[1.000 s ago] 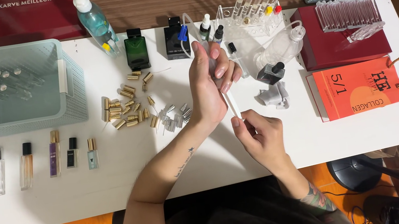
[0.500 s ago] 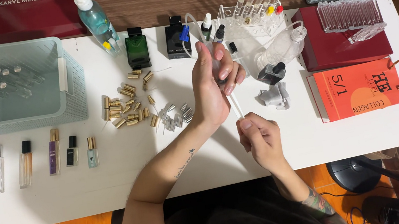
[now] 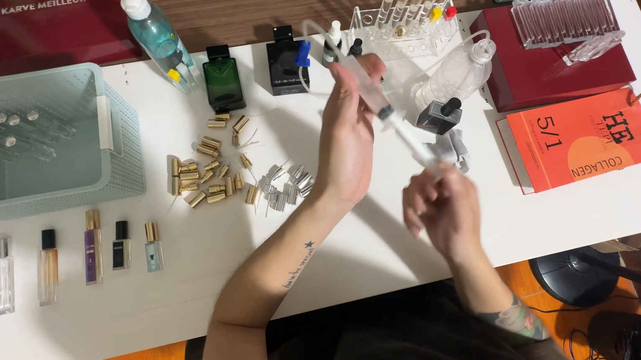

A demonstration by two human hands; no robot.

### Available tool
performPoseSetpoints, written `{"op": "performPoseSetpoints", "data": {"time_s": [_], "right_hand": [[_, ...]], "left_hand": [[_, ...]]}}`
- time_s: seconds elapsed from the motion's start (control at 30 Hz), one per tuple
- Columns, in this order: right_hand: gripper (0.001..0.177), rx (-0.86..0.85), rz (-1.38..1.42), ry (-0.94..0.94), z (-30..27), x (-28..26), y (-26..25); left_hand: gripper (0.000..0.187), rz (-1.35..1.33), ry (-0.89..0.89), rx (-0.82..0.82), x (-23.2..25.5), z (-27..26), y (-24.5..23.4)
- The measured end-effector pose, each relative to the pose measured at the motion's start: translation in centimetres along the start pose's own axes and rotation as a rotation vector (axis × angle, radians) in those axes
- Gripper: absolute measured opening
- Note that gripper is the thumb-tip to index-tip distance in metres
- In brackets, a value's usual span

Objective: Cleaning a perfume bottle with a cloth and using a syringe with tubing to transfer fragrance liquid.

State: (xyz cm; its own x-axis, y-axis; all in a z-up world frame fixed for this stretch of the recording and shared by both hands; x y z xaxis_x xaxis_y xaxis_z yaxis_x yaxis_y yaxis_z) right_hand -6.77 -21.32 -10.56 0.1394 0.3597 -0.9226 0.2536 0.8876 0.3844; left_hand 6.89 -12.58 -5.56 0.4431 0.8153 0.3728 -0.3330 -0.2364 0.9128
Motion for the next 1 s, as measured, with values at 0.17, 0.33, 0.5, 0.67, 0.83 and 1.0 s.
{"op": "performPoseSetpoints", "data": {"time_s": [0.17, 0.33, 0.5, 0.67, 0.83, 1.0], "right_hand": [[0.061, 0.042, -0.477, -0.343, 2.3, -7.1, 2.3], [0.042, -0.037, -0.903, -0.886, 3.7, -12.7, 6.4], [0.030, -0.143, -0.279, -0.723, 7.2, -14.7, 5.8], [0.032, -0.105, 0.112, -0.565, 9.7, -15.0, 4.4], [0.033, -0.183, 0.234, -0.390, 11.1, -13.4, 5.5], [0.034, -0.294, 0.416, -0.204, 11.4, -12.5, 6.5]], "left_hand": [[0.049, -0.118, -0.050, -0.049, -0.6, -0.7, 0.6], [0.052, -0.051, -0.122, -0.243, -0.6, -2.6, 3.7], [0.051, 0.503, -0.112, -0.355, 3.0, -3.5, 7.3], [0.034, 1.169, 0.289, -0.255, 7.4, -4.4, 8.8], [0.022, 1.622, 0.597, -0.211, 8.8, -3.1, 8.8], [0.016, 1.427, 0.323, -0.264, 6.7, -1.3, 7.6]]}}
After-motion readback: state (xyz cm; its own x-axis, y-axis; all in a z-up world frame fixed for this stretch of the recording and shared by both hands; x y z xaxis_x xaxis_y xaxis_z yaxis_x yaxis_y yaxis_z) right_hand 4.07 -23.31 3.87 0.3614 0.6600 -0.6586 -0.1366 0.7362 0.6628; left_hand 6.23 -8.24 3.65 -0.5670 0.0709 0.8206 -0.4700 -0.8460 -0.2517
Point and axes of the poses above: each hand's wrist, its own z-axis towards the middle knuckle, its own y-axis out of the palm, x = y × z, the point moved 9 cm from there along z, towards the middle knuckle, and after that the axes turned 6 degrees about -z, right-handed, at the moved point
